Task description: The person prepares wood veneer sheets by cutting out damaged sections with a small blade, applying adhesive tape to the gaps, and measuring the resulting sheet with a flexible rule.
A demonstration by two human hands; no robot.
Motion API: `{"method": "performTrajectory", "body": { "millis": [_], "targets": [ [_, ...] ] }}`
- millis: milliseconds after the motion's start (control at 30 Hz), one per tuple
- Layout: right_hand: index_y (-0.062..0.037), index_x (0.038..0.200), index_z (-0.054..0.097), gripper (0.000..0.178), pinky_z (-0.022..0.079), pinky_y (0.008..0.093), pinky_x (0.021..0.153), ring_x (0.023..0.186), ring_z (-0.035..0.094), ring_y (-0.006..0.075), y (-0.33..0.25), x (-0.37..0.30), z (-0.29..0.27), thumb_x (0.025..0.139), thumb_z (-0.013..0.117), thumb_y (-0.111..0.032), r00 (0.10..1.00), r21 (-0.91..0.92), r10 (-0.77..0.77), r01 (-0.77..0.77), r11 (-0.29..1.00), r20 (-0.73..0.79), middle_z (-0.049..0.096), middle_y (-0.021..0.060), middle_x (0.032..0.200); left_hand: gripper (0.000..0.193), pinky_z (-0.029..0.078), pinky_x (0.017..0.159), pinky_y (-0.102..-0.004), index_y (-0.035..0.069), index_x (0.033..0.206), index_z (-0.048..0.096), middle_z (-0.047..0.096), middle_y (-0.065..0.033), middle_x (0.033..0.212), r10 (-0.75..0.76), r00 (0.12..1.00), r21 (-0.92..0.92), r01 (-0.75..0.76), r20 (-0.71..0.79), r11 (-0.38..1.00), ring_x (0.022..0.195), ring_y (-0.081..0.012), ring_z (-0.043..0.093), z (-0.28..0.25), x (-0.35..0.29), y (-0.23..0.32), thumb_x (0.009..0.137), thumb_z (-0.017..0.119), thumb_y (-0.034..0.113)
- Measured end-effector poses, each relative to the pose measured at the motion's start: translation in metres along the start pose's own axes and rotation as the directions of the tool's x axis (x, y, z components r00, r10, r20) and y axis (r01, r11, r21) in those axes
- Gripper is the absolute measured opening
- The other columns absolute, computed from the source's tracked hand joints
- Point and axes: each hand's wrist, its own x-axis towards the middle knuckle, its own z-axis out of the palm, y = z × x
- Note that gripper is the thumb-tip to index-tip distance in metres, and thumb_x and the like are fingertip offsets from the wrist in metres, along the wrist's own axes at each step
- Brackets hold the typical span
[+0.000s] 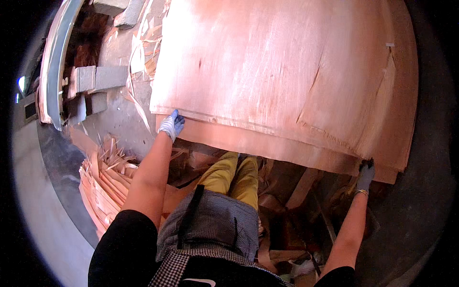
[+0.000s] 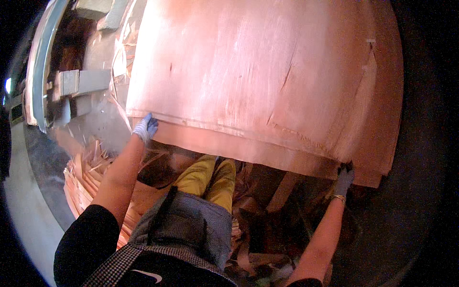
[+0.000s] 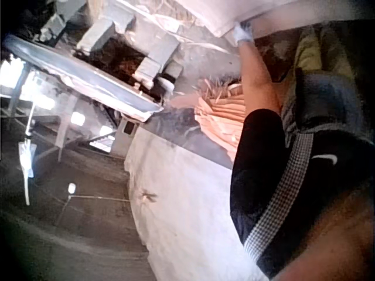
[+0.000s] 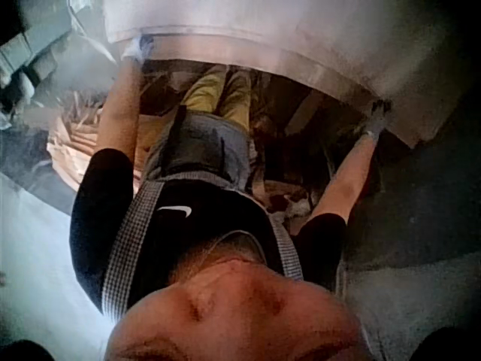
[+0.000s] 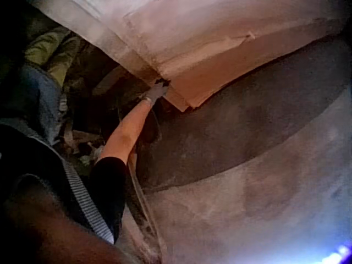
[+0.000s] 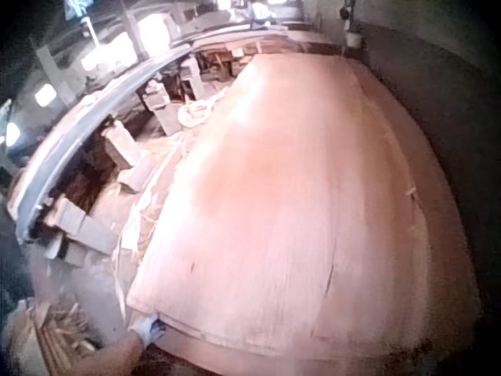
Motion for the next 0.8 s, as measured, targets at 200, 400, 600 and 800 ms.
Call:
{"method": "performTrajectory", "body": {
  "millis": [200,400,600,800],
  "targets": [
    [0.0019,0.13,0.049,0.042,0.043,0.0385,0.094,0.108,0.055,0.0289,0.018,0.009,0.002,0.089,0.053,-0.005,0.981,-0.514,-0.179,0.116,0.85,-0.075,0.055,0.0145,0.128,0.035,0.045,0.082,-0.0409,0.008,0.106,0.058,0.062,-0.0088,0.101,0.019,0.998,-0.059,-0.015,0.056,0.998,0.093,-0.0261,0.056,0.001,0.021,-0.001,0.087,0.063,0.037],
    [-0.002,0.135,0.043,0.047,0.045,0.0374,0.088,0.103,0.058,0.0307,0.032,0.015,-0.008,0.093,0.053,-0.021,0.94,-0.654,-0.338,0.228,0.721,-0.045,0.06,0.0161,0.12,0.045,0.045,0.091,-0.0412,0.006,0.113,0.057,0.062,-0.0097,0.111,-0.071,0.997,-0.013,0.072,0.034,0.997,0.103,-0.0269,0.056,0.005,0.036,0.008,0.088,0.06,0.042],
    [0.0,0.142,0.029,0.064,0.043,0.0452,0.093,0.116,0.05,0.0389,0.068,-0.077,-0.024,0.089,0.059,-0.021,0.961,-0.819,-0.277,0.178,0.546,0.024,0.048,0.0282,0.129,0.053,0.035,0.038,-0.0343,0.017,0.06,0.044,0.044,-0.0011,0.049,0.02,1.0,0.246,-0.023,0.013,0.969,0.04,-0.0187,0.042,0.017,-0.017,0.008,0.088,0.048,0.062],
    [0.0026,0.129,0.048,0.063,0.041,0.0442,0.098,0.119,0.048,0.0393,0.129,-0.226,-0.04,0.08,0.067,-0.033,0.778,-0.798,0.558,-0.126,0.589,0.289,0.049,0.0265,0.129,0.047,0.048,0.051,-0.0309,0.001,0.082,0.065,0.06,-0.0084,0.06,0.184,0.876,0.627,-0.453,0.446,0.634,0.052,-0.0162,0.059,0.128,-0.158,-0.038,0.095,0.043,0.041]
  ]
}}
